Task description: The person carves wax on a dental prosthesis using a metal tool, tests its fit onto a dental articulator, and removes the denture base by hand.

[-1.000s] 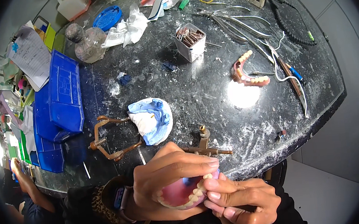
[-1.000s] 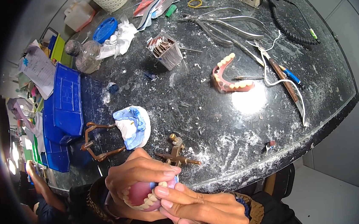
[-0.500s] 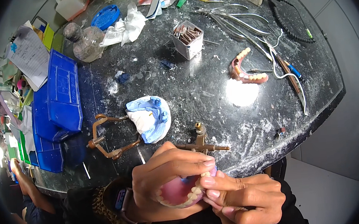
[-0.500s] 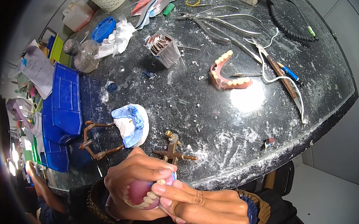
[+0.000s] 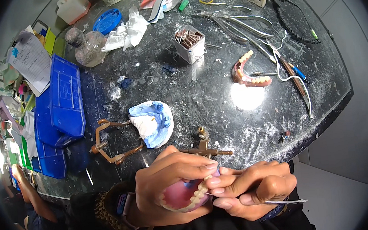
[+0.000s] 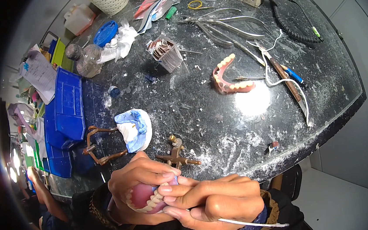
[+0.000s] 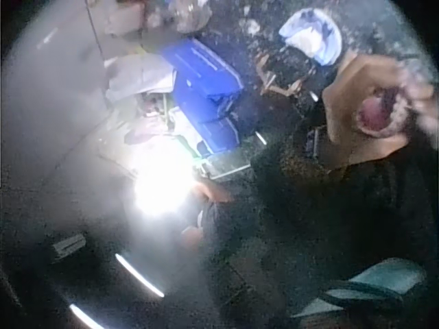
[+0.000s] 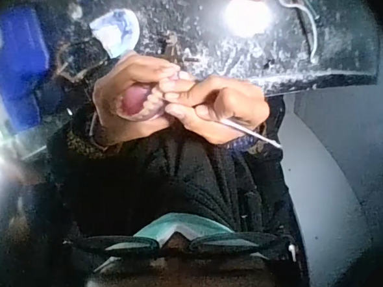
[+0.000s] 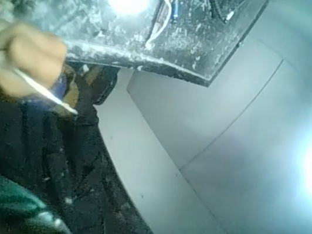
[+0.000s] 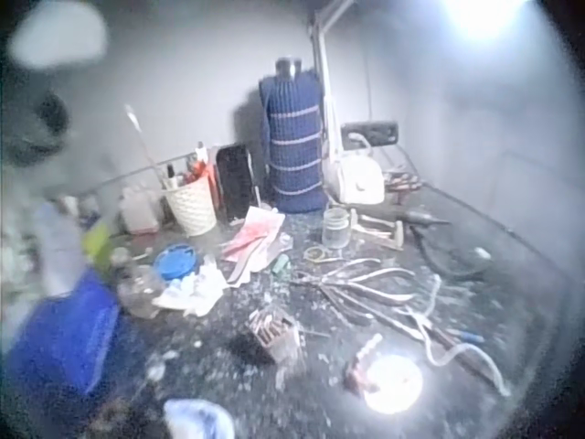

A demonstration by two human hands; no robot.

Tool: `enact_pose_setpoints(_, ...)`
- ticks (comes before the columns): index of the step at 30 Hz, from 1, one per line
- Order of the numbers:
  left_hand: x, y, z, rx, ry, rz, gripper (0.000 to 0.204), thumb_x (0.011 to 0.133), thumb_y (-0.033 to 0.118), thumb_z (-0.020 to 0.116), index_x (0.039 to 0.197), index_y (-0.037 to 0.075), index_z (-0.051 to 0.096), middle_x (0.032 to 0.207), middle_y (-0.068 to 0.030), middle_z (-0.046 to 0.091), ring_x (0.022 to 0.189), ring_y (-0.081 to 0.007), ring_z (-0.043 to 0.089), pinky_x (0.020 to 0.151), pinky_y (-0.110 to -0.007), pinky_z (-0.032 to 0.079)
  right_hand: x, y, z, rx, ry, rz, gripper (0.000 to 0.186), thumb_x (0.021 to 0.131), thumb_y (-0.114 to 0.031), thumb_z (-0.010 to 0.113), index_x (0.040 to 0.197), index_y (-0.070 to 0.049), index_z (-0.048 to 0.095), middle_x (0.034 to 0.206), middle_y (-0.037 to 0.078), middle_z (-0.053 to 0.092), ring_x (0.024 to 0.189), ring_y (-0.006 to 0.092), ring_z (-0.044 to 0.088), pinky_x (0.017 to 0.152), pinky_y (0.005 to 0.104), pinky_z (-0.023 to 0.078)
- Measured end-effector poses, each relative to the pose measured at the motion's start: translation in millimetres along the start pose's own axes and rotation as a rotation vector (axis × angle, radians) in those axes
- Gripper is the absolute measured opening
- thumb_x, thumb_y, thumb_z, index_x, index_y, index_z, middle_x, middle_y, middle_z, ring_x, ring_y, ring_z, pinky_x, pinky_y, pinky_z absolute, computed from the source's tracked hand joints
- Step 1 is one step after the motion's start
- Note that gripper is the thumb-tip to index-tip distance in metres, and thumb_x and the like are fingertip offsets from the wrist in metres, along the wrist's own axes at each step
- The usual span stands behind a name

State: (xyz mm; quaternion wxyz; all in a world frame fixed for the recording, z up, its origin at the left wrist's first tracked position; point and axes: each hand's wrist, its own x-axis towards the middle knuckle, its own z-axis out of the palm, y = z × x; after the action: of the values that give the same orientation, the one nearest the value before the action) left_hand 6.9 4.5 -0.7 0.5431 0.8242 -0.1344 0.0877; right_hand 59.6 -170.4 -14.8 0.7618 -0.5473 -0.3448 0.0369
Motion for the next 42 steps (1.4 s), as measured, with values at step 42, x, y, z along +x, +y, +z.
enact_pose_setpoints(42, -6.1, -0.8, 2.7, 0.006, 0.098, -0.038, 0.049, 0.055, 0.009, 0.088, 0.096, 0.007, 0.060, 0.095, -0.0101, 0.067, 0.083, -0.0190, 0.068, 0.066, -0.027, 0.046, -19.4, 14.0, 24.8, 0.191, 0.201, -0.023, 0.041, 0.066, 0.017, 0.073, 0.061, -0.002, 0.037, 0.071, 0.021, 0.063, 0.084, 0.0382, 0.068, 0.077, 0.0431, 0.057)
